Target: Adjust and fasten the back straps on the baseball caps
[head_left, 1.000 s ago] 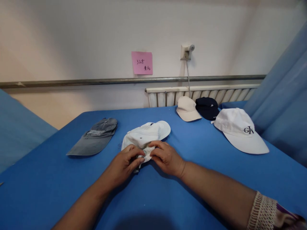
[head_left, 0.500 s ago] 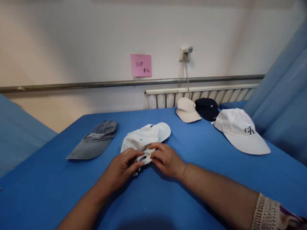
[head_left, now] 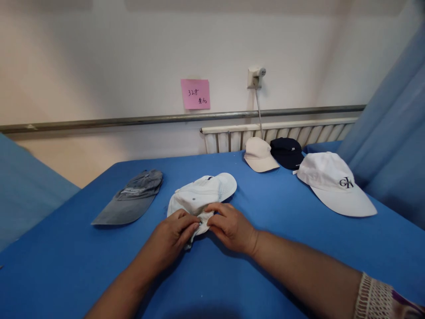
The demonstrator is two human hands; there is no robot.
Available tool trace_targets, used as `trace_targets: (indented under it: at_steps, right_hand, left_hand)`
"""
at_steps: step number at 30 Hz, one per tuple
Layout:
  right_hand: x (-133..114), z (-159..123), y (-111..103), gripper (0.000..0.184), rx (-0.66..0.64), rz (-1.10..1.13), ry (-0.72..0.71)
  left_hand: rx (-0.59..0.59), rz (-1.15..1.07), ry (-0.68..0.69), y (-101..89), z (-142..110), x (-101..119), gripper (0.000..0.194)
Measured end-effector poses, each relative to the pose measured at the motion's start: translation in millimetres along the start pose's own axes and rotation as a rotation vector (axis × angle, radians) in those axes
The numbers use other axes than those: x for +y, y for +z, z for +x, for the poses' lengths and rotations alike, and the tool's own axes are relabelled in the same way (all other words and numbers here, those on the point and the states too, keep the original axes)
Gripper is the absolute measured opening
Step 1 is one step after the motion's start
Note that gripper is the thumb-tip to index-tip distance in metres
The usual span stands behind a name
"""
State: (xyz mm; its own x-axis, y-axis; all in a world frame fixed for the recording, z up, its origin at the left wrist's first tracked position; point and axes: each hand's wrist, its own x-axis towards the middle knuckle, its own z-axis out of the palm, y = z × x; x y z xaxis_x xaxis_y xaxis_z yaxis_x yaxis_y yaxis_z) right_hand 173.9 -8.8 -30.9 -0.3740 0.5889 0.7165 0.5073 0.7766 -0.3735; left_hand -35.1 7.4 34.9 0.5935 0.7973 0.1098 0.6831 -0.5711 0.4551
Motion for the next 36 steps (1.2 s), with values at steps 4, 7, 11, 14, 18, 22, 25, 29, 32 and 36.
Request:
trace_targets:
  at_steps: [4,7,11,14,18,22,25,29,32,36]
  right_hand:
    - [-2,1,-1,0.013,-0.011,-0.002,-0.024]
    - [-3,1,-1,0.014,-0.015,-0.011,-0.03]
    - [-4,0,-2,0.013,0.0,-0.019,-0.046]
    - [-4,-1,-2,0.012,0.029,-0.001,-0.034]
    - [-3,-1,-1,0.012,0.045,0.015,-0.019]
    - [-3,-1,0,0.01,0.063,-0.018,0.006]
    - [-3,1,-1,0.01,0.081,-0.05,0.092]
    - [-2,3,-5,0.005,0.105,-0.09,0.207]
    - [0,3,-6,0.003,0.086,0.021,0.239]
    - [2,2,-3,0.007,0.045,0.138,0.33]
  left_hand:
    - [0.03,-0.033,-0.05,3.8,1,0,0.023]
    - [0.035,-0.066,-0.088,5.3,2,-1,0.02]
    - [0.023,-0.103,-0.051,4.8,2,-1,0.021]
    - [0.049,-0.134,-0.038,5.9,3,-2,0.023]
    - [0.137,-0.113,-0.097,10.3,3,-3,0.017]
    - [0.098,-0.113,-0.009,11.8,3,2,0.022]
    - [0.082,-0.122,0.039,12.8,2,6,0.023]
    - [0.08,-0.148,-0.043,17.7,0,7,0.026]
    - [0.074,-0.265,-0.116,21.7,2,4,0.025]
    - [0.008,-0.578,-0.218,26.8,8,-2,0.022]
